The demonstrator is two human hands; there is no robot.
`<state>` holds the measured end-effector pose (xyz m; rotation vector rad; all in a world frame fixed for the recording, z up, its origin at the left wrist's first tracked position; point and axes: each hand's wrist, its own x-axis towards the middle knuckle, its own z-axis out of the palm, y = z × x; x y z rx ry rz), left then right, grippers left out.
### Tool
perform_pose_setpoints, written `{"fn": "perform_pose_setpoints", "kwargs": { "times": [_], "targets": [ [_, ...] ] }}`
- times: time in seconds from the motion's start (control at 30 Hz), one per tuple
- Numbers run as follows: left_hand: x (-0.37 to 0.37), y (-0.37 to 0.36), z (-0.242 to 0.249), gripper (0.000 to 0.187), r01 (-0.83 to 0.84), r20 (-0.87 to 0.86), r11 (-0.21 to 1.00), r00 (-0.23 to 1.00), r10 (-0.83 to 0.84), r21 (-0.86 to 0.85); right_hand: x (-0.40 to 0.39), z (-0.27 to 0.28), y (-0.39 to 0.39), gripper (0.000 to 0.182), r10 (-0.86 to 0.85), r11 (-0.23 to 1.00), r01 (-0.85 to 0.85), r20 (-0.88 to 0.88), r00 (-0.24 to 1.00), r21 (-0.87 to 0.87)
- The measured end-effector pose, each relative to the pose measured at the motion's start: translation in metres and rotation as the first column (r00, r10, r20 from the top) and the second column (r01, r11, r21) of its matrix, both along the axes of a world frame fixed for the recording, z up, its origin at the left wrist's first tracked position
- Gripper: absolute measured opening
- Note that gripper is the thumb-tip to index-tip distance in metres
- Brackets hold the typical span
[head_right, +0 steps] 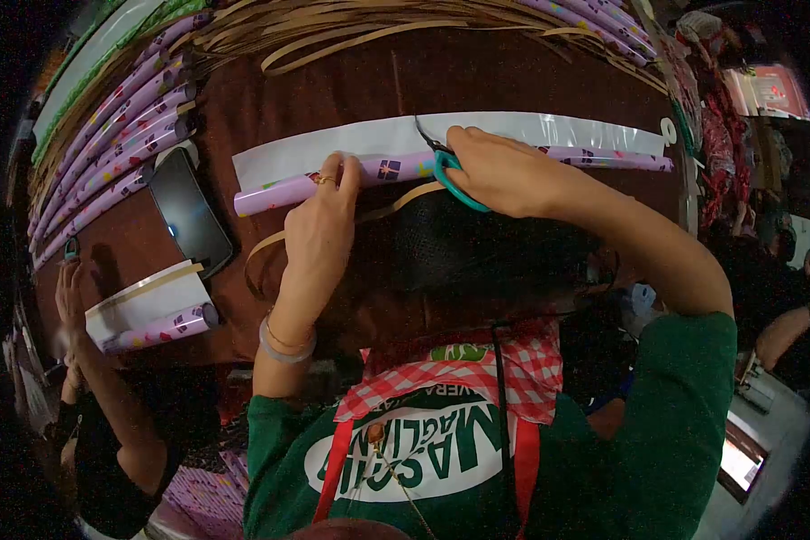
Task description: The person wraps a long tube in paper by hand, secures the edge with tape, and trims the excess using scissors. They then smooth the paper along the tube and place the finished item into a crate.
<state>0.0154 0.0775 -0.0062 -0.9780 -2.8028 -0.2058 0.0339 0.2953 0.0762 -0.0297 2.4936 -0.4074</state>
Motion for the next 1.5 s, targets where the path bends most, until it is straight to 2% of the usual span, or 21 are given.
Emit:
{"fn": "perform_pose_setpoints", "kwargs": {
  "times": [0.13,0.2,0.23,0.4,0.5,0.6,0.63,0.7,0.8,0.83,0.9,0.97,1.07,1.1,1.17,1.27,1.33,1.4,1.43,1.47,1.5],
  "targets": [
    [0.0,0.002,-0.001,0.036,-0.002,0.001,1.0,1.0,0.002,0.007,-0.006,0.001,0.01,0.04,-0.112,0.983,0.113,0.016,0.994,-0.144],
    [0.0,0.0,-0.001,0.035,0.009,0.003,1.0,1.0,-0.009,0.025,-0.013,0.012,0.013,0.045,-0.292,0.903,0.37,0.321,0.901,-0.217],
    [0.0,-0.001,-0.001,0.035,0.01,0.006,1.0,1.0,-0.011,0.021,-0.013,0.006,0.019,0.067,-0.303,0.874,0.395,0.32,0.898,-0.283],
    [-0.001,0.0,0.0,0.037,0.018,0.011,0.999,1.0,-0.019,0.045,-0.028,0.006,0.026,0.065,-0.336,0.821,0.499,0.472,0.815,-0.278],
    [-0.001,0.0,-0.002,0.038,0.016,-0.008,0.999,1.0,-0.016,0.034,-0.035,0.017,0.026,0.058,-0.259,0.41,0.738,0.708,0.657,-0.535],
    [-0.001,0.0,0.0,0.038,0.018,0.009,0.998,1.0,-0.019,0.059,-0.039,0.011,0.041,0.063,-0.089,0.029,0.913,0.909,0.408,-0.407],
    [0.0,0.0,0.0,0.038,0.017,0.009,0.998,1.0,-0.018,0.061,-0.039,0.007,0.046,0.063,-0.091,0.031,0.913,0.908,0.408,-0.407],
    [0.0,0.0,0.001,0.039,0.015,0.014,1.0,1.0,-0.015,0.022,-0.04,0.004,0.051,0.068,0.065,-0.117,0.911,0.912,0.404,-0.395],
    [0.0,-0.001,0.003,0.038,0.016,0.028,1.0,0.999,-0.017,0.025,-0.041,0.009,0.05,0.066,0.012,-0.23,0.897,0.921,0.39,-0.377],
    [0.0,-0.001,0.003,0.038,0.023,0.028,0.999,0.999,-0.024,0.025,-0.042,0.011,0.055,0.066,0.074,-0.212,0.858,0.868,0.491,-0.467],
    [-0.001,-0.002,0.002,0.037,0.026,0.02,0.999,0.999,-0.027,0.047,-0.037,0.013,0.068,0.062,-0.078,-0.138,0.658,0.67,0.738,-0.74],
    [-0.001,-0.002,0.001,0.035,0.027,0.044,0.997,0.999,-0.03,0.078,-0.015,0.028,0.079,0.056,-0.518,0.105,0.415,0.306,0.799,-0.904],
    [-0.001,-0.002,0.002,0.036,0.021,0.075,0.997,0.997,-0.026,0.071,0.041,0.042,0.143,0.047,-0.622,0.605,0.391,-0.105,0.776,-0.693],
    [0.0,-0.002,0.005,0.037,0.011,0.086,0.999,0.996,-0.015,0.04,0.065,0.035,0.155,0.044,-0.673,0.709,0.459,-0.318,0.668,-0.536],
    [-0.003,-0.005,0.004,0.036,0.022,0.126,0.998,0.992,-0.029,0.051,0.113,0.016,0.187,0.039,-0.383,0.884,0.446,-0.765,0.518,-0.141],
    [-0.001,-0.004,0.009,0.03,0.011,0.169,0.997,0.985,-0.024,0.08,0.194,-0.026,0.259,0.044,-0.397,0.794,0.6,-0.831,0.39,-0.099],
    [-0.001,-0.005,0.007,0.029,0.013,0.151,0.996,0.988,-0.027,0.091,0.235,-0.04,0.299,0.051,-0.727,0.322,0.946,-0.63,0.275,0.041],
    [-0.001,-0.002,0.01,0.031,0.053,0.095,0.989,0.993,-0.067,0.14,0.263,-0.057,0.346,0.055,-0.726,0.288,0.956,-0.639,0.255,0.055],
    [0.004,0.003,0.02,0.032,-0.056,0.258,0.991,0.966,0.022,0.125,0.262,-0.052,0.345,0.058,-0.722,0.278,0.958,-0.642,0.257,0.07],
    [0.007,0.007,0.022,0.032,-0.048,0.256,0.992,0.966,0.017,0.118,0.259,-0.042,0.346,0.057,-0.828,0.188,0.982,-0.539,0.154,-0.008],
    [0.007,0.006,0.024,0.033,-0.046,0.262,0.99,0.965,0.01,0.132,0.26,-0.042,0.345,0.057,-0.834,0.191,0.981,-0.529,0.158,-0.008]
  ]
}}
